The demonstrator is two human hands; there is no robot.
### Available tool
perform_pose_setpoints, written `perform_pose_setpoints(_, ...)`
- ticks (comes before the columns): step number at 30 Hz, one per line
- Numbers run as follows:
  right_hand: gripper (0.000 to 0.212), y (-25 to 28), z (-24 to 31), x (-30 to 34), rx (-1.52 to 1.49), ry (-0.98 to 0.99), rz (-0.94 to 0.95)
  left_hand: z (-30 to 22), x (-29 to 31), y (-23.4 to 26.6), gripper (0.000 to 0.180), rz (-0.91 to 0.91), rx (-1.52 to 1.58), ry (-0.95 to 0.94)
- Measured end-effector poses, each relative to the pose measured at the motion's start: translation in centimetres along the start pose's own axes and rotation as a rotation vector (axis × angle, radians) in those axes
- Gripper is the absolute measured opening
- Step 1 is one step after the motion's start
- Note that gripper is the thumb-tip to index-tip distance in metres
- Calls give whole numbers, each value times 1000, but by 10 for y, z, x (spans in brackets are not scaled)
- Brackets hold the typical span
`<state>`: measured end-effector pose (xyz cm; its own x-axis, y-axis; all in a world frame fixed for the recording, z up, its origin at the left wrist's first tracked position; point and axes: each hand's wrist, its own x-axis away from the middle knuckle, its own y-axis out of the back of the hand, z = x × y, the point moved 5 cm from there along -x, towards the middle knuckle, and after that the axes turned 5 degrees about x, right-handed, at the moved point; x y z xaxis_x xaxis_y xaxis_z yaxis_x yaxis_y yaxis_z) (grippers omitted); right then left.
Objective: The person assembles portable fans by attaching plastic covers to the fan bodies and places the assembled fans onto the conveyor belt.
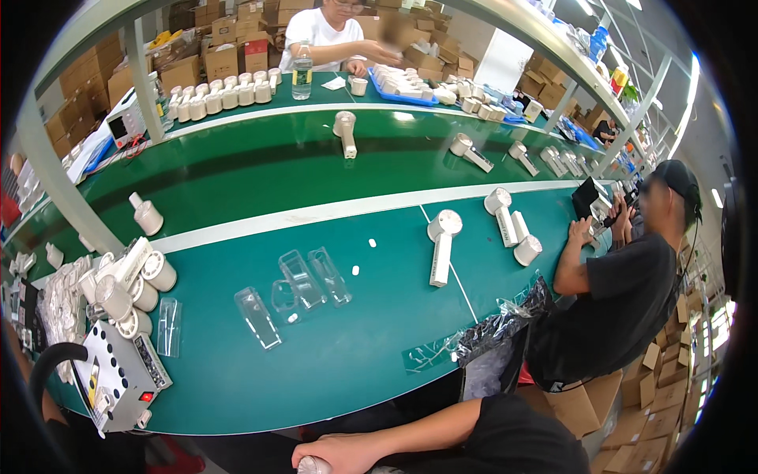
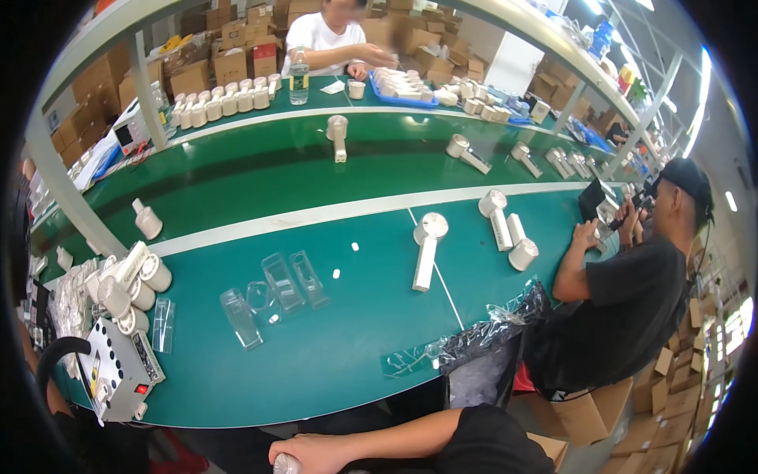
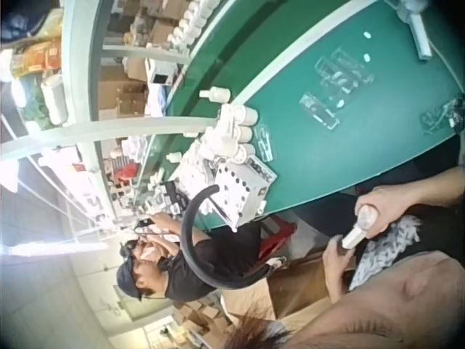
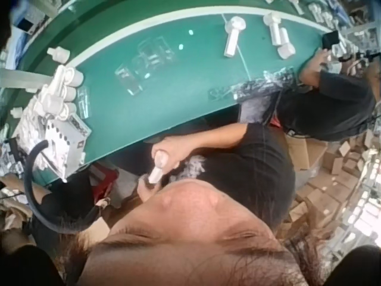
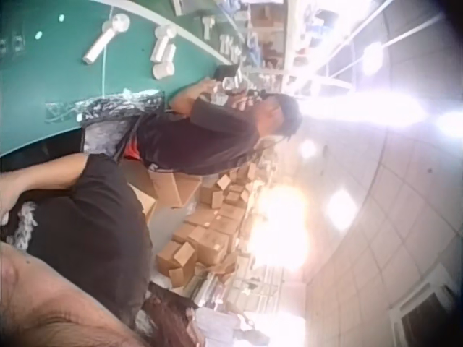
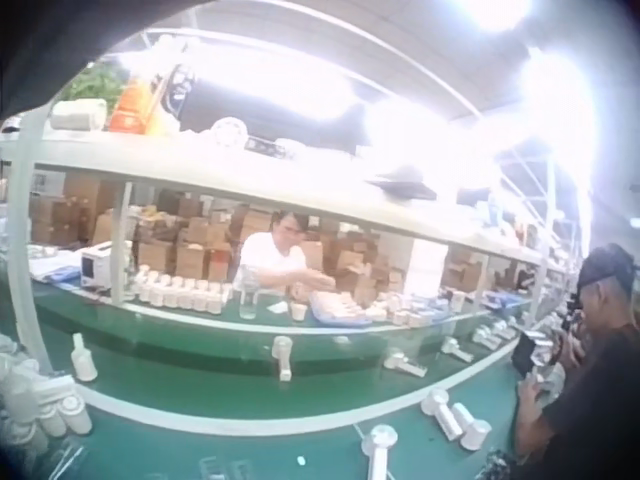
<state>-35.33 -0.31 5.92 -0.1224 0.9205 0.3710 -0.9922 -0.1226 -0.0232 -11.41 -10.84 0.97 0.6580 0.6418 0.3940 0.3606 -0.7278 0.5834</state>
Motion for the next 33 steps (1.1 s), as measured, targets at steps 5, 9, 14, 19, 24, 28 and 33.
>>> perform_pose_setpoints(5,51,18,-21,14,-28,150,-162,-63,-11,-6,48,202,-108,-94)
perform_pose_setpoints(9,52,19,-37,23,-138,194,-154,-90,-18,-3,57,230,-237,-66)
perform_pose_setpoints(14,50,-2,-57,17,-335,278,-54,-180,3,-2,79,301,-139,-186)
perform_pose_setpoints(19,51,-25,-98,3,-1088,178,267,-225,-4,40,84,269,-162,-466)
perform_pose_setpoints(24,53,25,-88,31,-888,331,-132,-201,-37,-5,40,365,113,-393)
perform_pose_setpoints(28,65,54,-9,94,444,766,-441,-200,-11,-9,57,281,193,-590)
perform_pose_setpoints(33,64,29,16,119,950,1134,-517,-194,23,-24,58,94,-139,-953)
